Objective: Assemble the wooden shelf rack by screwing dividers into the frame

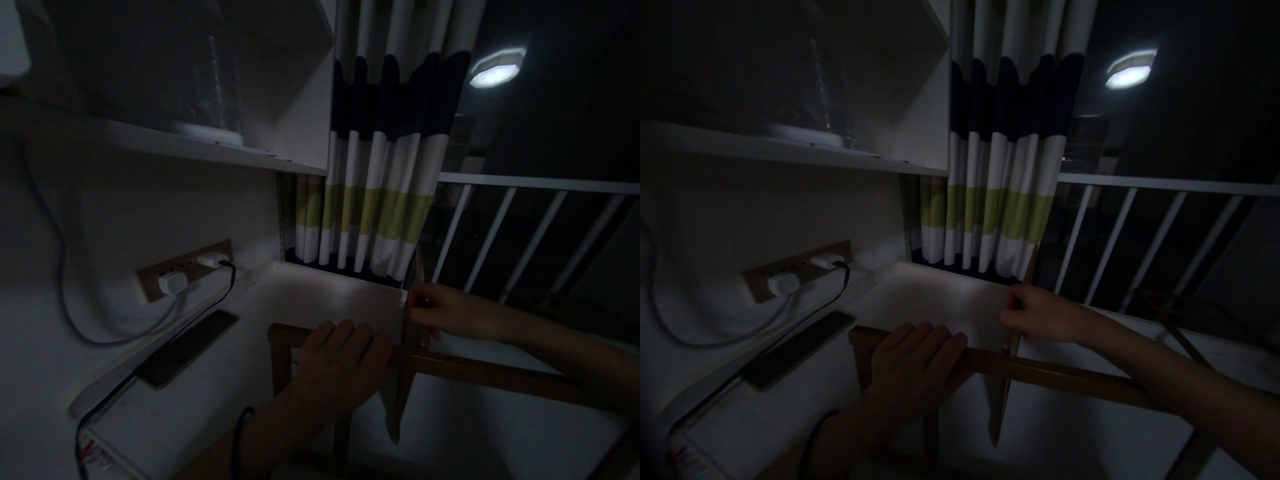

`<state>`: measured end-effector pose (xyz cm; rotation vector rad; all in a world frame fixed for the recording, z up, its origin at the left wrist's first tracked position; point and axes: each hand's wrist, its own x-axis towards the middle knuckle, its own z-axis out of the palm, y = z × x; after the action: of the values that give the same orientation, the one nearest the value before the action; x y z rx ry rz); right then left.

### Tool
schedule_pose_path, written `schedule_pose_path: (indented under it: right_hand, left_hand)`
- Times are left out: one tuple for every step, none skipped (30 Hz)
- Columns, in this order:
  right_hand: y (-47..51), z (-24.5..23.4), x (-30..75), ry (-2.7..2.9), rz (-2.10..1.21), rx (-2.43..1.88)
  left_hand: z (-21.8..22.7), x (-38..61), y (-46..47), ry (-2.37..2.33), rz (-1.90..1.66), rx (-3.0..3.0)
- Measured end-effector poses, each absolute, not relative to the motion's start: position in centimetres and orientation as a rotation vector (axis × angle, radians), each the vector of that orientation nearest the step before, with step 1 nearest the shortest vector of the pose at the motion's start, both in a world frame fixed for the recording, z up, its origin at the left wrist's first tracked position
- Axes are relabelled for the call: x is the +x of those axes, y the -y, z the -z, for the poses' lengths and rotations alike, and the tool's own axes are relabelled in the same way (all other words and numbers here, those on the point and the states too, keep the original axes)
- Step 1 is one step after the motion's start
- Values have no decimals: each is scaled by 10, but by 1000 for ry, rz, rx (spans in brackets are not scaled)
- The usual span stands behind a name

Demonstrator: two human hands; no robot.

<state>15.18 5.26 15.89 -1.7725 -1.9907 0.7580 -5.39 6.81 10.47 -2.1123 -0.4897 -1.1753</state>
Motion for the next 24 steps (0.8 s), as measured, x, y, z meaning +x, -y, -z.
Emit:
schedule_pose_path:
  right_hand:
    - [-53, -159, 149, 1981, -784, -1765]
    - [-54, -160, 146, 1975, -795, -1764]
    - [-55, -161, 141, 1974, -791, -1771]
    - [-56, -161, 135, 1975, -775, -1791]
    - [-57, -162, 128, 1977, -753, -1821]
    - [-58, -163, 121, 1982, -723, -1851]
    - [-59, -164, 114, 1989, -677, -1875]
    - [-60, -165, 107, 2003, -626, -1893]
    - [-60, -166, 100, 2018, -567, -1911]
    - [-60, -167, 95, 2035, -505, -1929]
    - [-60, -167, 91, 2051, -454, -1943]
    - [-60, -168, 89, 2064, -423, -1951]
    - [-60, -168, 87, 2072, -419, -1954]
    - [-59, -168, 86, 2075, -425, -1953]
    - [-58, -168, 86, 2075, -431, -1946]
    - [-57, -168, 86, 2075, -437, -1937]
    - [-56, -167, 87, 2079, -439, -1933]
    - [-55, -167, 87, 2081, -429, -1935]
    - [-55, -166, 87, 2083, -413, -1941]
    - [-55, -166, 87, 2087, -396, -1946]
    - [-55, -166, 86, 2089, -379, -1952]
    - [-55, -166, 85, 2092, -367, -1961]
    - [-56, -165, 84, 2098, -361, -1969]
    - [-57, -165, 83, 2108, -349, -1970]
  left_hand:
    - [-105, -54, -67, 474, 1178, -2116]
    - [-105, -53, -66, 459, 1182, -2120]
    - [-105, -53, -65, 445, 1184, -2127]
    - [-105, -53, -63, 429, 1192, -2129]
    - [-105, -52, -61, 410, 1202, -2128]
    - [-104, -51, -59, 395, 1215, -2125]
    - [-104, -51, -57, 386, 1236, -2118]
    - [-103, -50, -56, 388, 1255, -2114]
    - [-103, -49, -55, 393, 1274, -2111]
    - [-103, -48, -55, 400, 1290, -2112]
    - [-103, -48, -55, 404, 1297, -2126]
    - [-104, -49, -55, 395, 1301, -2148]
    - [-106, -51, -56, 370, 1293, -2185]
    - [-109, -54, -57, 336, 1284, -2222]
    - [-112, -57, -58, 299, 1285, -2252]
    - [-117, -62, -59, 277, 1287, -2283]
    - [-121, -68, -61, 270, 1285, -2311]
    - [-126, -75, -63, 287, 1275, -2339]
    - [-131, -81, -67, 333, 1233, -2383]
    - [-135, -87, -70, 382, 1157, -2435]
    - [-139, -93, -75, 439, 1070, -2484]
    - [-142, -98, -79, 474, 978, -2547]
    - [-144, -102, -84, 487, 891, -2616]
    - [-145, -105, -89, 489, 822, -2678]
